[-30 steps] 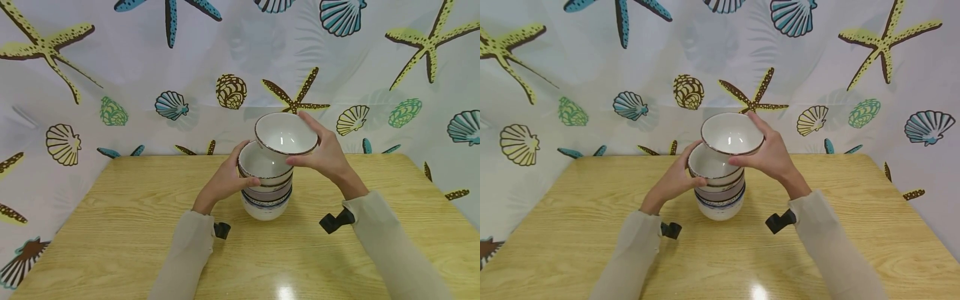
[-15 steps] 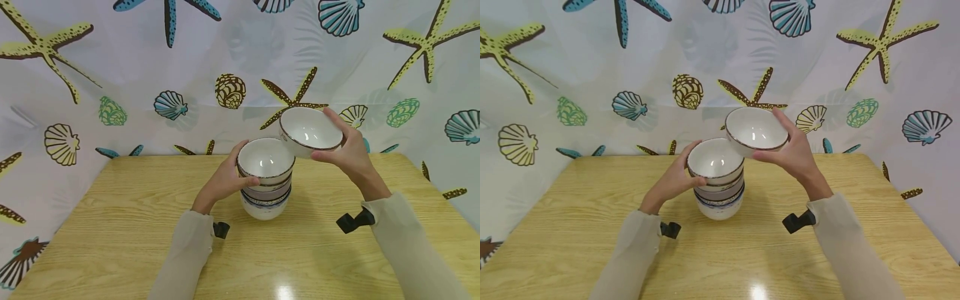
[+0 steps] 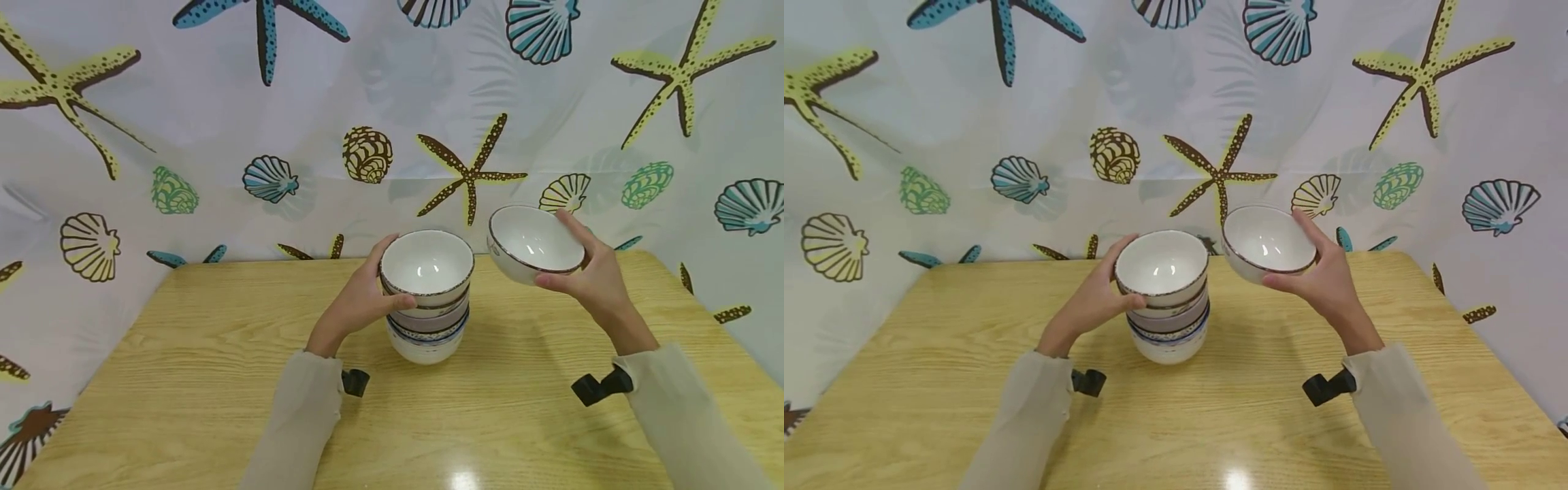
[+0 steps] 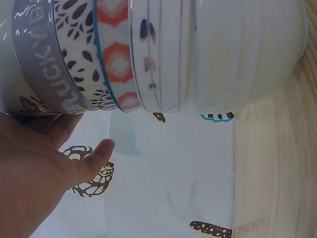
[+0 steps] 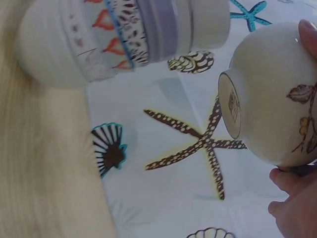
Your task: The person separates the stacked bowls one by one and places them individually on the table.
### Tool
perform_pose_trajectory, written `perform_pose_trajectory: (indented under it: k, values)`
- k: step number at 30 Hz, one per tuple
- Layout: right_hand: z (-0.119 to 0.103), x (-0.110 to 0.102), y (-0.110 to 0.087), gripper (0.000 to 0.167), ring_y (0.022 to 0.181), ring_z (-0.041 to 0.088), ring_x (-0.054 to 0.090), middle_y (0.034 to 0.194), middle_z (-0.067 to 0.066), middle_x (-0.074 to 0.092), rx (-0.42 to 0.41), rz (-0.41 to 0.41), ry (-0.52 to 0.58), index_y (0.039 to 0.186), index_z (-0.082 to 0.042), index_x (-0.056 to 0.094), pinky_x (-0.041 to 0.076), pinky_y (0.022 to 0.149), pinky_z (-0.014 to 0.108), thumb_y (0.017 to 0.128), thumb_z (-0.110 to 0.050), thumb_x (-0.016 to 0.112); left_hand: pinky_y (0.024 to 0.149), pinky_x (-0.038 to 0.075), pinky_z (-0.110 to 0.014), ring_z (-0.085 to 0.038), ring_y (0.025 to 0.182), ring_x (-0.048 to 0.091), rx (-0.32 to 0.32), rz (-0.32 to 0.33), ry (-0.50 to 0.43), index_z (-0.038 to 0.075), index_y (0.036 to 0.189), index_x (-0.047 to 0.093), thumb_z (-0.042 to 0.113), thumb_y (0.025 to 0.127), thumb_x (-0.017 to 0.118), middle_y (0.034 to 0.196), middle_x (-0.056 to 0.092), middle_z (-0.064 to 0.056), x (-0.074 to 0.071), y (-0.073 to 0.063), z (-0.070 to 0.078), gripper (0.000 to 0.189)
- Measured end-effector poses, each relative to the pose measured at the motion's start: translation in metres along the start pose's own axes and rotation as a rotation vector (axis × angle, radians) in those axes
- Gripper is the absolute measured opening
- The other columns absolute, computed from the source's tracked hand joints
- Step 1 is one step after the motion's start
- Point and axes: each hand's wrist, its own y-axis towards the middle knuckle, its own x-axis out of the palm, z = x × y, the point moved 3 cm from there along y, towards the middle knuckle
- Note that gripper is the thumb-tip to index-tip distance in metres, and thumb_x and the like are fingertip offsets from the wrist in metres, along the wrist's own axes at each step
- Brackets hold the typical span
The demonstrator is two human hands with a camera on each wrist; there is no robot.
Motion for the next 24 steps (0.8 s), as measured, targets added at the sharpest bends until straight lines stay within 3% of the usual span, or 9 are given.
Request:
perform_pose_trajectory:
  k: [3, 10, 21, 24]
  values:
    - [0.011, 0.002, -0.005, 0.095, 0.119, 0.016, 0.042, 0.157, 0.015, 0.021, 0.012, -0.013, -0.012, 0.152, -0.010, 0.023, 0.047, 0.079, 0.007, 0.074, 0.005, 0.075, 0.105, 0.036, -0.057, -0.037, 0.137, 0.034, 0.000, 0.003, 0.003, 0.018, 0.154, 0.013, 0.087, 0.045, 0.060, 0.151, 0.031, -0.017, -0.002, -0.001, 0.001, 0.137]
    - [0.035, 0.006, -0.018, 0.097, 0.133, 0.041, 0.032, 0.158, 0.016, 0.016, 0.049, -0.053, -0.034, 0.153, -0.007, 0.018, 0.042, 0.082, 0.003, 0.076, 0.002, 0.076, 0.107, 0.034, -0.057, -0.037, 0.138, 0.032, 0.004, -0.004, -0.009, 0.016, 0.154, 0.013, 0.085, 0.046, 0.062, 0.152, 0.029, -0.017, -0.002, -0.002, 0.000, 0.138]
    - [0.069, 0.017, -0.031, 0.106, 0.136, 0.041, 0.030, 0.158, 0.017, 0.016, 0.167, -0.144, -0.051, 0.153, -0.004, 0.014, 0.038, 0.085, 0.002, 0.071, -0.003, 0.082, 0.107, 0.034, -0.057, -0.037, 0.139, 0.031, -0.001, -0.006, -0.015, 0.018, 0.154, 0.013, 0.083, 0.047, 0.064, 0.153, 0.028, -0.016, -0.002, -0.001, 0.001, 0.136]
    - [0.076, 0.020, -0.034, 0.108, 0.137, 0.040, 0.031, 0.158, 0.018, 0.018, 0.200, -0.161, -0.083, 0.153, -0.005, 0.014, 0.041, 0.094, 0.013, 0.071, -0.008, 0.084, 0.107, 0.035, -0.057, -0.037, 0.139, 0.032, 0.002, -0.004, -0.019, 0.017, 0.154, 0.013, 0.083, 0.047, 0.064, 0.153, 0.029, -0.016, -0.001, -0.001, 0.001, 0.136]
